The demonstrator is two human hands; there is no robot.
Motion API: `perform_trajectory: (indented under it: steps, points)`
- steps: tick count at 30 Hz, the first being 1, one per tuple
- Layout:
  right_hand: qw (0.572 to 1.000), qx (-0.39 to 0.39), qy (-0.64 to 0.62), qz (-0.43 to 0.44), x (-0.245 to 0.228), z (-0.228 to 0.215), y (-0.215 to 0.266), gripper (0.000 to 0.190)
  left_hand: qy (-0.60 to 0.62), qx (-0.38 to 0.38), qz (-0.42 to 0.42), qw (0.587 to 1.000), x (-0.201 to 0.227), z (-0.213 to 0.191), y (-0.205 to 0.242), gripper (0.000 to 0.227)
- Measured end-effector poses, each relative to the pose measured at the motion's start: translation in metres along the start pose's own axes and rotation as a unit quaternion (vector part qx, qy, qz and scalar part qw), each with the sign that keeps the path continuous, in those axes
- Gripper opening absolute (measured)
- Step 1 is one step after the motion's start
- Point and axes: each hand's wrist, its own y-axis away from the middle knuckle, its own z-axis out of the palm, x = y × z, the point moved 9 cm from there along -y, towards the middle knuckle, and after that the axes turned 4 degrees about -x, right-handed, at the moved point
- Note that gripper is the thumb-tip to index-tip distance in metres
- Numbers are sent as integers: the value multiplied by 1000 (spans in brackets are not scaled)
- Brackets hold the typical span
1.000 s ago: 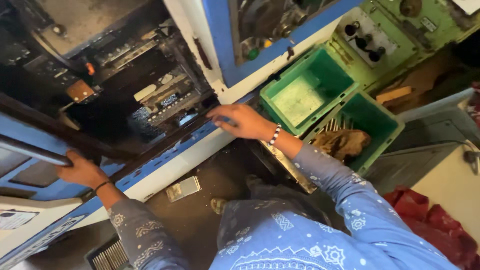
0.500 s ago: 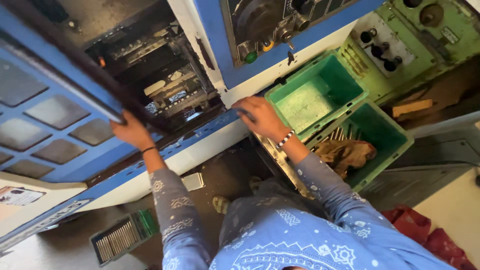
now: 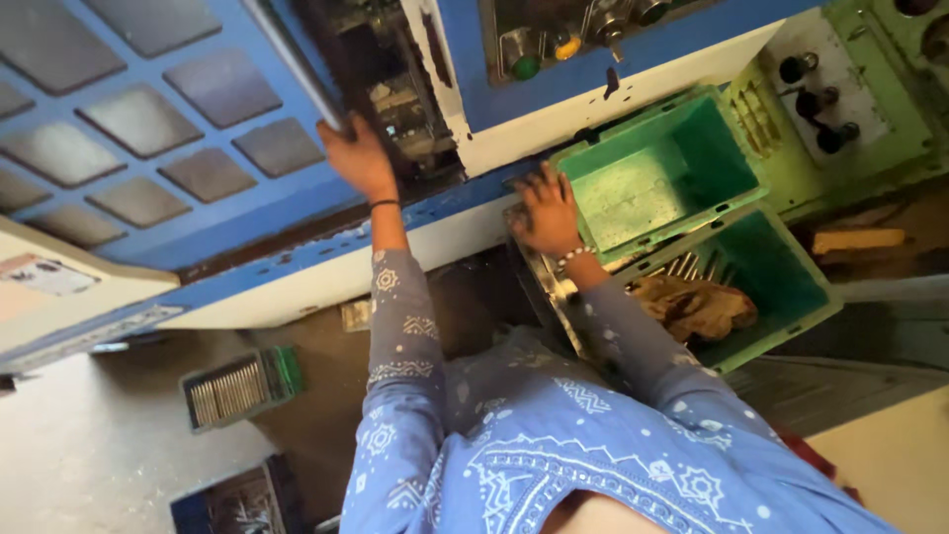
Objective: The person transfers metal rods from a blue bin into a green crate, then places them into a machine tray. They wipe the machine door with a cloth and handle small metal pieces.
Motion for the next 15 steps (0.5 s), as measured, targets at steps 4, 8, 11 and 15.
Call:
perform_trajectory:
  steps: [4,8,11,15]
  points:
    - [994,-66,91,-5,10,48,18,47,44,-24,53,997,24,12,10,47]
    - [996,-73,53,21,19,52,23,48,86,-65,1,994,20,17,17,31]
    - [984,-158,59,55,26,63,21,46,98,-86,6,991,18,21,14,28]
    - [963,-231,126,54,26,73,25,64,156,-151,33,975,7,28,11,25]
